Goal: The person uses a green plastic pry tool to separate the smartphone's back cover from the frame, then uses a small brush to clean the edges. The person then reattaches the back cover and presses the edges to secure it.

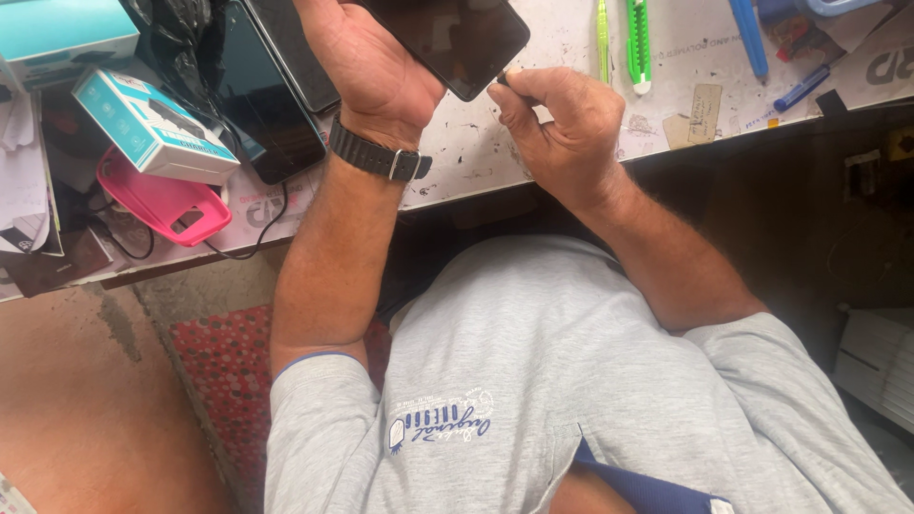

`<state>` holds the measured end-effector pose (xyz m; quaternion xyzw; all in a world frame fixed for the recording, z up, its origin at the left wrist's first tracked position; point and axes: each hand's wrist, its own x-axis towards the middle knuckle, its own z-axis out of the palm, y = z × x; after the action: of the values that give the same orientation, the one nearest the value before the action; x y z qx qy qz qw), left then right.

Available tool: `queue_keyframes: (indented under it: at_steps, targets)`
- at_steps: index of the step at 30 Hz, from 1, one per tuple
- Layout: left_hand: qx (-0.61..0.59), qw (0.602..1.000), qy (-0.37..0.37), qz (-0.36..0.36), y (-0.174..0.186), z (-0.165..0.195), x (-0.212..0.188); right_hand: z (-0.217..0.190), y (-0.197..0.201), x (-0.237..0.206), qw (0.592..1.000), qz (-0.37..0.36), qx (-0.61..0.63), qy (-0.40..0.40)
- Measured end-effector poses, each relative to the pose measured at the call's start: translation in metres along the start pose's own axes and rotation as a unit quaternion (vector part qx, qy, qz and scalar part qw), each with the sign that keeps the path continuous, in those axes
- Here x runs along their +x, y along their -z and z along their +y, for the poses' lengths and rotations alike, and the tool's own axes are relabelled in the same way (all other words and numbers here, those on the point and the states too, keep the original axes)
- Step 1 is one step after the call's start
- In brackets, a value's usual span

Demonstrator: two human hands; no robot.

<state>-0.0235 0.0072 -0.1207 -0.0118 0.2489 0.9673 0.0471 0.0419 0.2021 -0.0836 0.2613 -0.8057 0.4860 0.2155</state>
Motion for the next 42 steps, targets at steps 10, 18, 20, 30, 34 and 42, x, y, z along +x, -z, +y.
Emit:
queue_keyframes:
  at_steps: [10,18,20,30,34,42]
  targets:
    - [0.047,0.997,0.011,0.061,-0.0017,-0.0033,-0.0033,0.0002,0.0010,-0.0002,1.000,-0.002,0.003,-0.007]
    - [0.035,0.999,-0.007,-0.011,-0.0019,-0.0019,-0.0027,0.0011,0.0001,-0.0004,1.000,-0.009,0.003,0.008]
    - [0.021,0.999,0.003,-0.038,-0.0015,-0.0017,-0.0022,0.0008,0.0005,-0.0005,1.000,-0.011,0.008,0.007]
    - [-0.013,0.997,0.052,-0.051,-0.0003,0.0005,0.0030,0.0006,0.0015,-0.0005,1.000,-0.015,0.019,0.003]
    - [-0.008,0.997,0.059,-0.056,0.0000,0.0011,0.0030,0.0012,0.0016,-0.0009,1.000,-0.013,0.010,0.007]
    - [0.029,0.996,0.049,-0.065,-0.0067,0.0046,-0.0011,0.0012,-0.0011,-0.0026,1.000,-0.013,0.018,-0.001]
